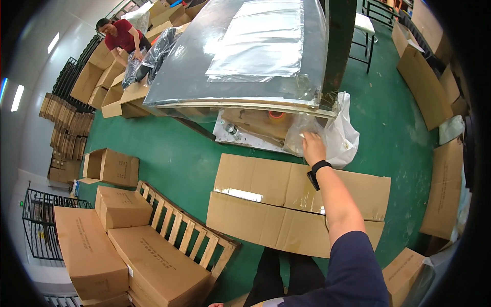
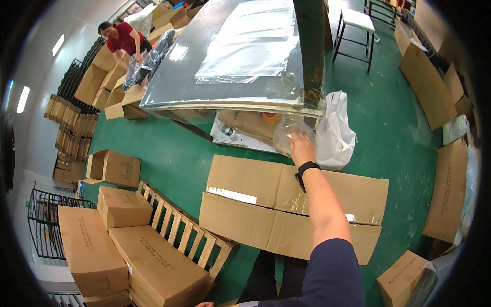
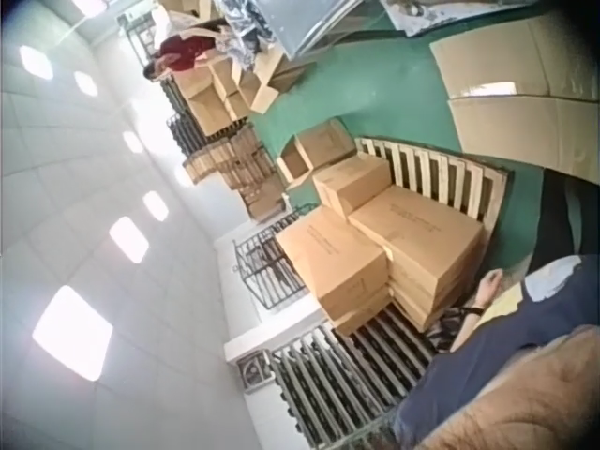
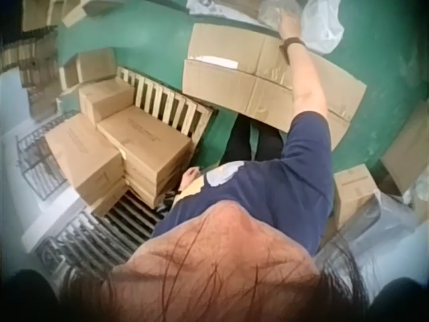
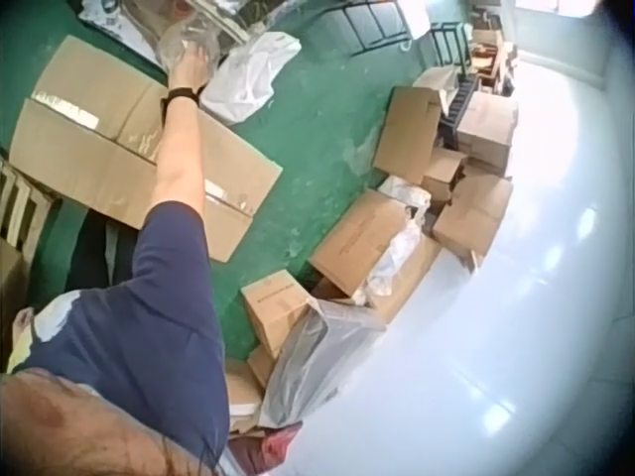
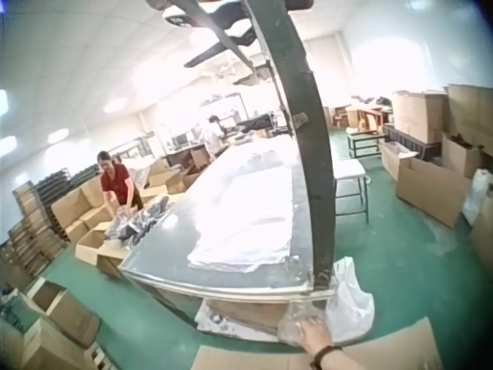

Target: The recorder is seen removing bike seats from a box, placing them into plastic bags, and then packing them into a larger shipping box, including opening a new box with a utility knife.

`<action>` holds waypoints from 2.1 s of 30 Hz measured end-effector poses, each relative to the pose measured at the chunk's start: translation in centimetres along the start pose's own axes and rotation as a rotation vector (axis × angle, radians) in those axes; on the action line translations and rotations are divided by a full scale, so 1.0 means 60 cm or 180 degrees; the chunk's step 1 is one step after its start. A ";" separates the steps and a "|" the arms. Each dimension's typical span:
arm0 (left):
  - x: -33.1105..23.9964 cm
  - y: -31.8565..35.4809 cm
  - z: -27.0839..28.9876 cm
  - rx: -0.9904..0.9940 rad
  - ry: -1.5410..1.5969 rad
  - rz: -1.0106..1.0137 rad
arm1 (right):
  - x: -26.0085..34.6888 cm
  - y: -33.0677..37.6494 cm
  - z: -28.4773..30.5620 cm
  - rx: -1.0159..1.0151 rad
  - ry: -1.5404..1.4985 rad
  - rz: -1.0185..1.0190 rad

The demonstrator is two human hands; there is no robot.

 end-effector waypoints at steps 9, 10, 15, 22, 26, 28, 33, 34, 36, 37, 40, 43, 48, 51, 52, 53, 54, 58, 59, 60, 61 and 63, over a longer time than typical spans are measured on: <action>-0.033 -0.012 -0.039 0.0256 -0.0139 -0.0212 | -0.170 0.074 -0.178 0.2511 0.0105 -0.1761; -0.017 -0.019 -0.034 0.0276 -0.0161 -0.0217 | -0.188 0.076 -0.161 0.2027 0.0247 -0.2150; 0.068 -0.029 -0.010 0.0288 -0.0247 0.0019 | -0.103 0.066 -0.083 0.2088 0.0480 -0.1973; -0.006 -0.035 -0.027 0.0319 -0.0318 -0.0090 | -0.124 0.143 0.043 -0.0141 -0.1640 -0.1467; -0.066 -0.042 -0.045 0.0454 -0.0408 -0.0152 | -0.137 0.293 0.052 0.0189 -0.1144 -0.1873; -0.049 -0.061 -0.043 0.0578 0.0019 -0.0157 | -0.117 0.367 0.022 0.0853 -0.0742 -0.1533; -0.064 -0.056 -0.040 0.0520 -0.0012 0.0058 | -0.050 0.421 0.005 0.1075 0.0182 -0.0603; -0.053 -0.056 -0.035 0.0517 -0.0040 0.0061 | -0.047 0.417 0.005 0.1105 0.0389 -0.0694; -0.029 -0.057 -0.026 0.0513 -0.0078 0.0059 | -0.045 0.403 0.000 0.1290 0.0575 -0.0741; -0.020 -0.058 -0.023 0.0523 -0.0086 0.0060 | -0.048 0.395 -0.005 0.1554 0.0544 -0.0885; 0.010 -0.056 -0.014 0.0469 0.0256 0.0345 | -0.040 0.377 0.004 0.1928 0.0524 -0.1013; 0.017 -0.048 -0.017 0.0475 0.0137 0.0282 | 0.000 0.373 0.046 0.2144 -0.0014 -0.0966; -0.008 -0.063 -0.012 0.0565 -0.0175 0.0128 | 0.098 0.421 0.123 0.2781 -0.0400 -0.0713; -0.052 -0.090 0.001 0.0753 -0.0643 -0.0066 | 0.141 0.509 0.133 0.3722 -0.0417 -0.0988; -0.063 -0.110 0.009 0.0878 -0.0767 -0.0211 | 0.150 0.550 0.128 0.4016 -0.0400 -0.1039; -0.068 -0.128 0.022 0.0940 -0.0795 -0.0162 | 0.153 0.603 0.116 0.4380 -0.0346 -0.1208; -0.074 -0.155 0.037 0.1002 -0.0822 -0.0129 | 0.153 0.658 0.097 0.4729 -0.0293 -0.1376; -0.122 -0.268 0.119 0.0896 -0.0855 -0.0686 | 0.134 0.828 0.021 0.4672 0.0290 -0.1435; -0.126 -0.297 0.142 0.0858 -0.0489 -0.0560 | 0.122 0.862 -0.008 0.4519 0.0641 -0.1165; -0.158 -0.305 0.154 0.0809 -0.0479 -0.0537 | 0.125 0.870 -0.021 0.4494 0.0680 -0.1254; -0.181 -0.316 0.171 0.0746 -0.0419 -0.0536 | 0.122 0.884 -0.035 0.4483 0.0791 -0.1904; -0.198 -0.349 0.202 0.0705 -0.0384 -0.0543 | 0.113 0.900 -0.051 0.3984 -0.0073 -0.3737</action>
Point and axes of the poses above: each hand's wrist, its own y-axis away from the middle knuckle, its own z-axis out of the back of the hand, x = y × z, the point moved 7 cm from there along -y, towards the middle knuckle, and after that the axes turned 7 degrees about -z, right-handed, at the moved point
